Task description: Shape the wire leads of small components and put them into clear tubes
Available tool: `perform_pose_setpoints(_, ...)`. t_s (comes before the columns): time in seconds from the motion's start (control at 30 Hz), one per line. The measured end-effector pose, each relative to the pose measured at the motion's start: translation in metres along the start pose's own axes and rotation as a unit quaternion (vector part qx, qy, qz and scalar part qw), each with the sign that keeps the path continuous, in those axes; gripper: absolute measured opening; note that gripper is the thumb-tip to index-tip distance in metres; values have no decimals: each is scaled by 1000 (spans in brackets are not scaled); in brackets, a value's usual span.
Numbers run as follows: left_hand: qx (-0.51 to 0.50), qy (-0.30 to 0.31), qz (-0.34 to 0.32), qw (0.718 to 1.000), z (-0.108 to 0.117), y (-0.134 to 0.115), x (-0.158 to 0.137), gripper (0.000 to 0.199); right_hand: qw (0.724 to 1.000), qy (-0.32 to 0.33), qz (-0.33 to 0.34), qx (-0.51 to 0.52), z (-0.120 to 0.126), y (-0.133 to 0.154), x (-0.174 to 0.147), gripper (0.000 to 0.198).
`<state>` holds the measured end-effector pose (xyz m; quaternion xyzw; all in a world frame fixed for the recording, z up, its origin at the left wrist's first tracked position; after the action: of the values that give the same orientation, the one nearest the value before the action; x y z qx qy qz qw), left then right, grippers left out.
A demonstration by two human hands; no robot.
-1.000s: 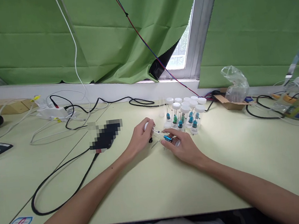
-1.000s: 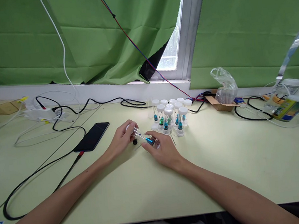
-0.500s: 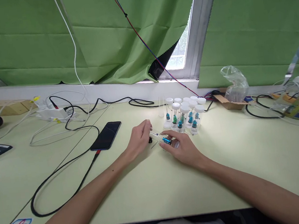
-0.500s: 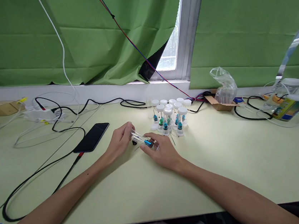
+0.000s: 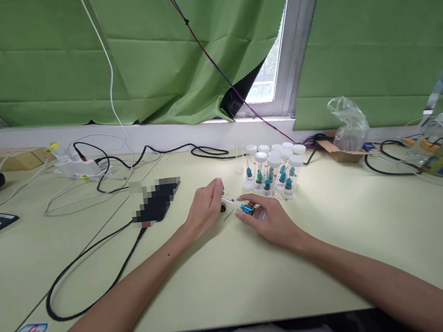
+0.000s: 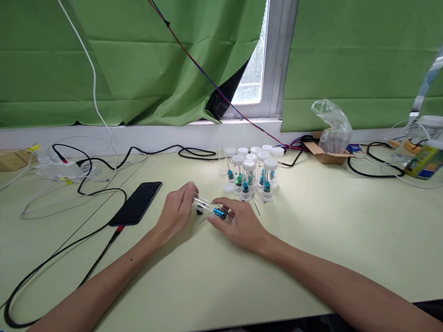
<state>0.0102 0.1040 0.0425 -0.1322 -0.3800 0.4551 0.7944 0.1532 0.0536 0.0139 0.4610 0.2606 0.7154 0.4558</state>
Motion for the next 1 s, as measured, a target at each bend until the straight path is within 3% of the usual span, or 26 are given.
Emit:
perform_pose_setpoints(0.53,64,-6,16,998,-3,6,-4,39,998,-3,50,-50,0,6,-1,31)
perform_pose_setpoints(0.83,105,8,28,994,-8,0,-9,34,980,1,119,-162,-3,6,-5,38)
perform_pose_setpoints(1.0,60,-3,38,997,-8,0,-10,36,975,-4,128,-179,-3,7,-6,38)
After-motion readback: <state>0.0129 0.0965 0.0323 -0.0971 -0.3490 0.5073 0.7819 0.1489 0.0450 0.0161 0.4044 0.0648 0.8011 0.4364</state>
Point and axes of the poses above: each hand's wrist, its own x-axis towards the middle knuckle, its own z-axis out of the back of the hand, y = z × x, the point moved 9 cm from there along x, towards the middle knuckle, and after that the axes turned 6 degrees about x, right-handed, at the moved point
